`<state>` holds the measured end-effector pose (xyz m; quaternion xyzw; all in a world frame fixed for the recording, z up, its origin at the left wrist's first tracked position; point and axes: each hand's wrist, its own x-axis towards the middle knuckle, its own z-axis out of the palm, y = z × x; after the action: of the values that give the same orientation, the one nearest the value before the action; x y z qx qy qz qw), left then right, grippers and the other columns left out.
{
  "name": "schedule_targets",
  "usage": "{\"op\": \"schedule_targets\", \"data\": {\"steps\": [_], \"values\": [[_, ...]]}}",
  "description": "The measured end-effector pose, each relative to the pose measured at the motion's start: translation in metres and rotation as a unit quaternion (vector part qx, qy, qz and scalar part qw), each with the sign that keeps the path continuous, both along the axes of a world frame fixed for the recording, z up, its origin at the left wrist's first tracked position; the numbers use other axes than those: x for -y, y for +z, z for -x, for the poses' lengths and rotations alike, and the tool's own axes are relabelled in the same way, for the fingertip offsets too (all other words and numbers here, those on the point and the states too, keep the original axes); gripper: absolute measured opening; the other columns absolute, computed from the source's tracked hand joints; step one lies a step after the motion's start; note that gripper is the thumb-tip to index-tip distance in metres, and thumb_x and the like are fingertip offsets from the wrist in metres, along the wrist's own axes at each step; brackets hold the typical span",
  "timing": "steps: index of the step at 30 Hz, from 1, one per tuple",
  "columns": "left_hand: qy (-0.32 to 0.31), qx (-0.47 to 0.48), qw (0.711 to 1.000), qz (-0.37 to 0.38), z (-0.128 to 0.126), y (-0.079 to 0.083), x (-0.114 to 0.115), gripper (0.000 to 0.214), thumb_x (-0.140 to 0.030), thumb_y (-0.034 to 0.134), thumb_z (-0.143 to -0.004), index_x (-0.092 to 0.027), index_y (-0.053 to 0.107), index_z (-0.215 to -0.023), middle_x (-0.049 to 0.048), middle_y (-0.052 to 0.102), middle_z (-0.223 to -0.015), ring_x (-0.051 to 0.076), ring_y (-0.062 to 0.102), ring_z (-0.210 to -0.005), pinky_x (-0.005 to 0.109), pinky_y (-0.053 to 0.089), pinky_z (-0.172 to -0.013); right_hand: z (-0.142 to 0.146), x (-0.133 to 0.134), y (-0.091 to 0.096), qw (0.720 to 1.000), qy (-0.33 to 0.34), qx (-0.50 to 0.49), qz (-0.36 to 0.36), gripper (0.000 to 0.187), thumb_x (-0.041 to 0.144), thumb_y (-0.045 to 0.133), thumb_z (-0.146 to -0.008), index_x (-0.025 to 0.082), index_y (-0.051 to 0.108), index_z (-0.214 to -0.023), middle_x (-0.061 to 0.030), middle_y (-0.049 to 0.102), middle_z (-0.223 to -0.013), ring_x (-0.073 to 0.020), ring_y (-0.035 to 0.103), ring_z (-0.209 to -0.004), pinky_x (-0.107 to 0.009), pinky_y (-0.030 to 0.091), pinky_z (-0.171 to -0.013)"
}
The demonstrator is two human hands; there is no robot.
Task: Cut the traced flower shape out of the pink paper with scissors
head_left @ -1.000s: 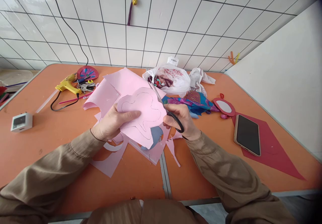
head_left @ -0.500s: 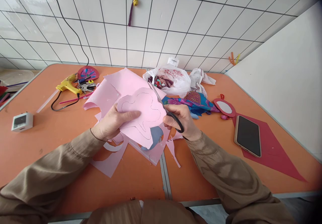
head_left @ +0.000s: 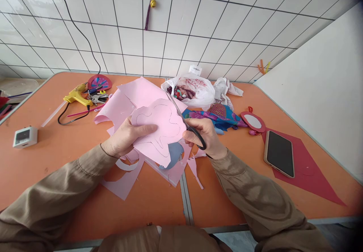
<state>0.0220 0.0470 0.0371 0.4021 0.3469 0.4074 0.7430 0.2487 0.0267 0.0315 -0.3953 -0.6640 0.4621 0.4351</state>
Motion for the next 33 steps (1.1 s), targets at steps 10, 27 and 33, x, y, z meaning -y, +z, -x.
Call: {"op": "schedule_targets", "data": {"steps": [10,27,33], "values": [[-0.004,0.001,1.000,-0.018,0.001,-0.001,-0.002,0.042,-0.021,0.088,-0.067,-0.014,0.072,-0.105,0.0103,0.079,-0.095,0.030,0.076,-0.085,0.037,0.063,-0.071,0.000,0.001,0.000,1.000,-0.004,0.003,0.024,0.049,0.063,0.076,-0.074,0.015,0.065,-0.074,0.0047,0.050,-0.047,-0.0082,0.045,-0.037,-0.020,0.035,-0.034],[-0.027,-0.019,0.999,0.005,0.010,0.006,-0.007,0.031,-0.018,0.088,-0.064,-0.015,0.076,-0.092,0.0062,0.078,-0.080,0.024,0.073,-0.068,0.030,0.060,-0.058,-0.001,0.001,0.000,0.999,-0.016,0.016,0.022,0.051,0.063,0.078,-0.071,0.013,0.069,-0.080,0.0059,0.049,-0.046,-0.0080,0.045,-0.036,-0.020,0.035,-0.032],[-0.036,-0.022,0.999,0.006,0.013,0.006,-0.009,0.031,-0.020,0.089,-0.064,-0.016,0.077,-0.093,0.0067,0.078,-0.082,0.025,0.074,-0.071,0.031,0.061,-0.059,-0.002,0.000,-0.002,1.000,-0.010,0.006,0.018,0.048,0.060,0.079,-0.072,0.014,0.066,-0.080,0.0059,0.048,-0.045,-0.0079,0.044,-0.036,-0.020,0.033,-0.032]]}}
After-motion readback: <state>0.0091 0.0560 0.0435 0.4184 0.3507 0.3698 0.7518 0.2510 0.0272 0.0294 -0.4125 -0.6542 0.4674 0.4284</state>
